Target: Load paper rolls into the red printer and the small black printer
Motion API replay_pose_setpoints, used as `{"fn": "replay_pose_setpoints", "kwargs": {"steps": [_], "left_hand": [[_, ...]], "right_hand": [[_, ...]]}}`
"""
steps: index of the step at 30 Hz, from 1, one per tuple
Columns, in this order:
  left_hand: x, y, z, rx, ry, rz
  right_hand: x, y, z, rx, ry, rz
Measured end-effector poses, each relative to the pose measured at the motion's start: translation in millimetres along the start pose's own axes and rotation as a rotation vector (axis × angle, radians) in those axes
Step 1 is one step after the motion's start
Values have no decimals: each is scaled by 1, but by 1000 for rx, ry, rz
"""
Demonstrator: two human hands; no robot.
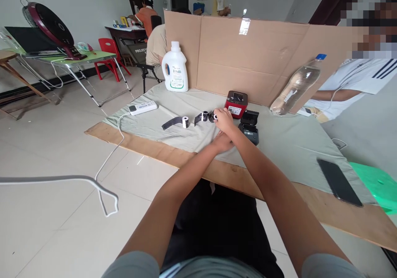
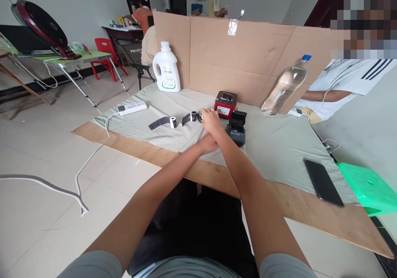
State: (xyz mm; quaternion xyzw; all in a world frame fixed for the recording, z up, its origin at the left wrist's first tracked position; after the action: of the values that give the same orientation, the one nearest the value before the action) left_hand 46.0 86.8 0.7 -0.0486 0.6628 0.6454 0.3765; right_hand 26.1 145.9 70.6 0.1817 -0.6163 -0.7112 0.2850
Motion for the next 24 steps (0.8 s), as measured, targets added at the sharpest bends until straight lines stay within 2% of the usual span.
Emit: {"fn": "replay_pose_setpoints", "kwargs": {"steps": [2, 7, 9, 15, 19, 22, 24], "left_hand": [[3, 4, 1, -43, -17, -54], [18, 24, 2, -237, 43, -253], [25, 31, 2, -290, 68, -301], [49, 49, -8, -497, 188, -438], [46, 56, -9, -546, 149, -527], [36, 55, -6, -527, 42, -693], [27, 49, -2, -429, -33, -797]], "right_hand": [[-7, 6, -17, -51, 21, 73], [-40, 35, -68, -352, 85, 484], [-54, 39, -85, -403, 67, 601], [-81, 29, -106, -332, 35, 839], [-92, 26, -114, -305, 28, 865], [-91, 24, -119, -271, 96, 845], [-90, 24, -124, -285, 141, 800]]}}
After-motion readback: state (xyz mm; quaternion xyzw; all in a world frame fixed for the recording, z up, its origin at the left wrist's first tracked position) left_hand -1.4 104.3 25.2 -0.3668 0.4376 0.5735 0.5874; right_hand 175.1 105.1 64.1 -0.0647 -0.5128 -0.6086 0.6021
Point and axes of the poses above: each hand's wrist, its own z-axis towards the middle knuckle, its own y-axis out of the back of the hand, x = y × z, the point moved 7 cm from there along z, towards the middle knuckle, and after that the axes turned 10 degrees about x, right-handed, at the moved point
